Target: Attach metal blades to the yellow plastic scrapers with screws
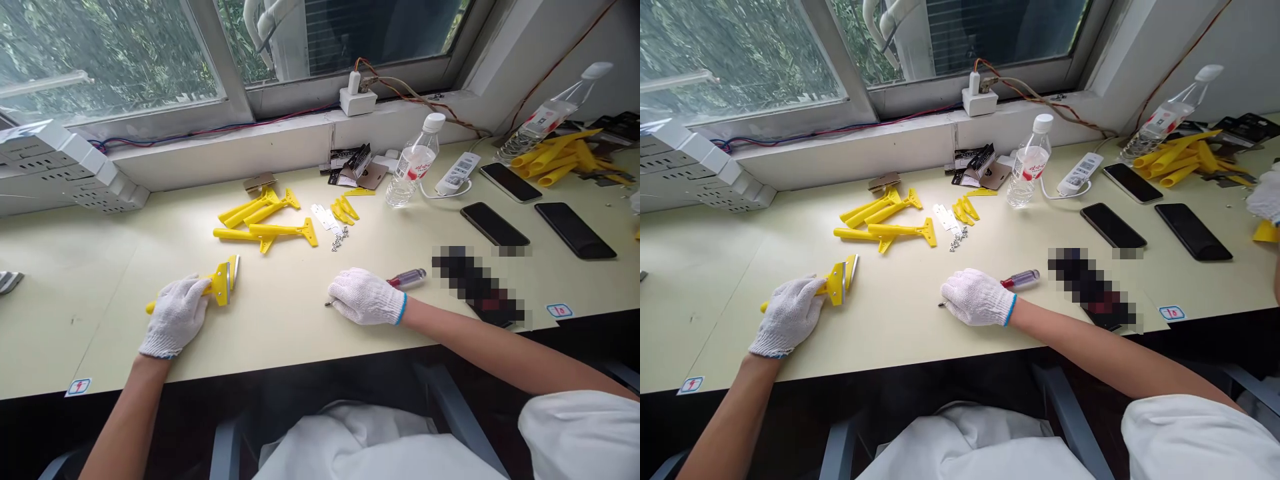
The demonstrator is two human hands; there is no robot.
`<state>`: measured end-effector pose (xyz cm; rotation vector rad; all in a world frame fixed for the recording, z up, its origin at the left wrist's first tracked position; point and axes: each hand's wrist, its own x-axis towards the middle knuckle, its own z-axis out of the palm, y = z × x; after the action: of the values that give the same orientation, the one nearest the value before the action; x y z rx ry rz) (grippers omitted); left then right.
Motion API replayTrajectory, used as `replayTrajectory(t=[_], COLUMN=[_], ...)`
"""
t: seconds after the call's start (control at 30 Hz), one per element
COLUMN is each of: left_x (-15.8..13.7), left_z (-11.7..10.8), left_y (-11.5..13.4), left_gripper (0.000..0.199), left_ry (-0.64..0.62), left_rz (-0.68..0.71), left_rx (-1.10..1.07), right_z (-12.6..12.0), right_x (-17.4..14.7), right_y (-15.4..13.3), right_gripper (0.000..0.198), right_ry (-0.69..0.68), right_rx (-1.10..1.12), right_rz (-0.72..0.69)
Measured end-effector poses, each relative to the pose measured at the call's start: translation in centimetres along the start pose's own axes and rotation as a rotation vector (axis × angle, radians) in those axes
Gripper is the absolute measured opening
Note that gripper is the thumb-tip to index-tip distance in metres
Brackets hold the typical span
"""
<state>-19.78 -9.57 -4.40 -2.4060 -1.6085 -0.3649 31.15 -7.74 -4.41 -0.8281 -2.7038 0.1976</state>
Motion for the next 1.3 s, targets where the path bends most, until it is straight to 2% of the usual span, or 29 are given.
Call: replayTrajectory(t=[0.1,0.2,0.33,0.43,0.57,0.77,0.83,0.9,1.03,1.13,1.23,1.3], left_x=[0.8,2.1,3.9,5.2,7.4,10.3,10.8,11.3,13.1,15.6,18.5,20.3], left_z=[0.0,-0.4,-0.7,-0.3,0.9,1.8,1.5,1.2,0.8,1.4,2.8,3.9], left_y=[0.0,1.6,4.5,5.8,5.8,6.0,6.6,7.6,10.3,13.0,15.9,17.4], left_gripper=[0.039,0.042,0.051,0.056,0.057,0.062,0.065,0.066,0.063,0.054,0.047,0.045], left_ry=[-0.070,-0.099,-0.164,-0.211,-0.189,-0.142,-0.103,-0.031,0.076,0.033,-0.025,-0.064], left_rz=[-0.104,-0.226,-0.367,-0.490,-0.667,-0.759,-0.741,-0.651,-0.288,-0.044,0.037,0.043], left_rx=[0.046,0.114,0.214,0.300,0.313,0.210,0.196,0.161,0.037,-0.036,-0.005,0.007], right_z=[-0.3,-0.5,-0.5,-0.3,-0.1,0.0,-0.1,-0.3,-0.4,-0.3,-0.2,-0.2], right_x=[1.3,2.2,3.2,3.8,4.3,4.5,4.6,4.6,4.6,4.4,4.1,3.9], right_y=[1.6,3.4,5.7,7.1,8.0,8.0,7.9,7.9,7.9,7.9,8.0,8.3], right_gripper=[0.028,0.036,0.036,0.035,0.038,0.038,0.038,0.038,0.037,0.037,0.036,0.035], right_ry=[-0.041,-0.077,-0.088,-0.085,-0.065,-0.073,-0.081,-0.091,-0.084,-0.049,0.036,0.147], right_rx=[0.039,0.063,0.060,0.000,-0.065,-0.077,-0.075,-0.067,-0.061,-0.048,-0.008,0.051], right_rz=[-0.044,-0.044,0.017,0.105,0.242,0.297,0.302,0.301,0.298,0.281,0.270,0.309])
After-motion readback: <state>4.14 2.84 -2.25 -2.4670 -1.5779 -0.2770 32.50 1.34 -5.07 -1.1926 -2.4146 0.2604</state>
